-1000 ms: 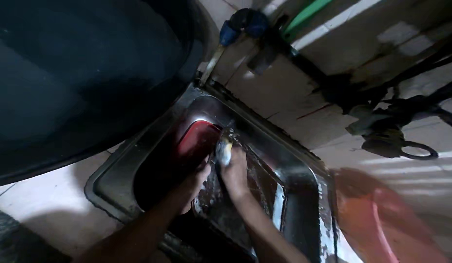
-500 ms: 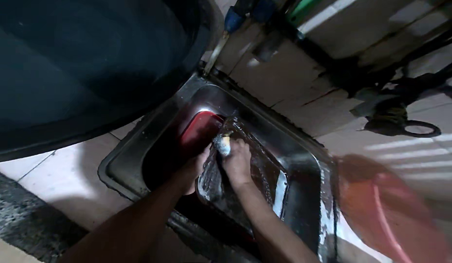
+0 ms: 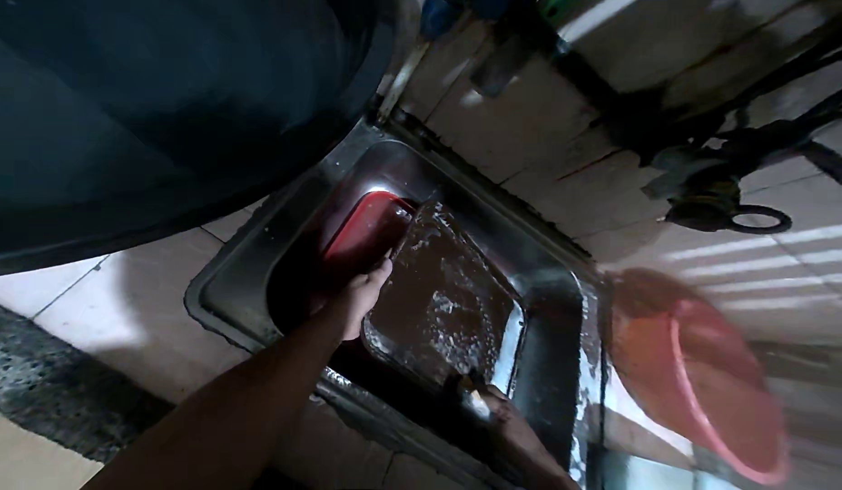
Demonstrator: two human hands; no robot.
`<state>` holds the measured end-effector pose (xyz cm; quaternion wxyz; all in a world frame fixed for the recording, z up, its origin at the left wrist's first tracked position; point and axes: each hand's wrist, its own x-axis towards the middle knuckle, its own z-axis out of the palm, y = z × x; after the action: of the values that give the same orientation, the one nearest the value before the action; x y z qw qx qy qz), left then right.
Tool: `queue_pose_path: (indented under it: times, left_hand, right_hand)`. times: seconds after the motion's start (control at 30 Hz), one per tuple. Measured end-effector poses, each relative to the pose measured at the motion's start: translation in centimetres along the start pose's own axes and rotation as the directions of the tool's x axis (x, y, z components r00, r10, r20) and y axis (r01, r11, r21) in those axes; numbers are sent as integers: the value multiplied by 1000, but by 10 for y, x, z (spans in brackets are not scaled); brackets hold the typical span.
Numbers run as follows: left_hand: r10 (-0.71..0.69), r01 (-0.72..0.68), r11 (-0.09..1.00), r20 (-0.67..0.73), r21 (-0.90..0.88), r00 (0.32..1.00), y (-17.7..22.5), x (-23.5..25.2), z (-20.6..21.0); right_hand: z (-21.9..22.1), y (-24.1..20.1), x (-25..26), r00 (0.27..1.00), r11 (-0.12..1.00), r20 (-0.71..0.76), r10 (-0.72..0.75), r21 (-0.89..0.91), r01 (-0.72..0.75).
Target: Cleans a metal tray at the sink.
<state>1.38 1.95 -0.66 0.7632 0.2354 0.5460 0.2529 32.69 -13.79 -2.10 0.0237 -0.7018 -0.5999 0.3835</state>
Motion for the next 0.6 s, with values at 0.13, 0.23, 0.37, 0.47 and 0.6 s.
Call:
queue_pose_path:
  times: [0.13, 0.23, 0.37, 0.47, 0.6]
  left_hand:
    - [28, -26, 998, -44, 61, 999, -2, 0, 1]
    - [-12, 18, 994, -51, 107, 999, 6, -3, 1]
    - [-17, 18, 998, -25, 66, 1000, -1, 8, -3]
    - [14, -12, 997, -20, 78, 1000, -11, 9, -3]
    - [23, -17, 989, -39, 146, 999, -3, 1, 2]
  right_hand:
    - [13, -96, 24, 968, 947, 13, -252, -202, 249]
    - [39, -179, 49, 959, 957, -21, -282, -84, 279]
    - [42, -125, 38, 965, 964, -94, -247, -129, 234]
    - [20, -24, 23, 978, 988, -197, 71, -119, -95]
    - [3, -17, 64, 801, 899, -473, 366, -41, -435]
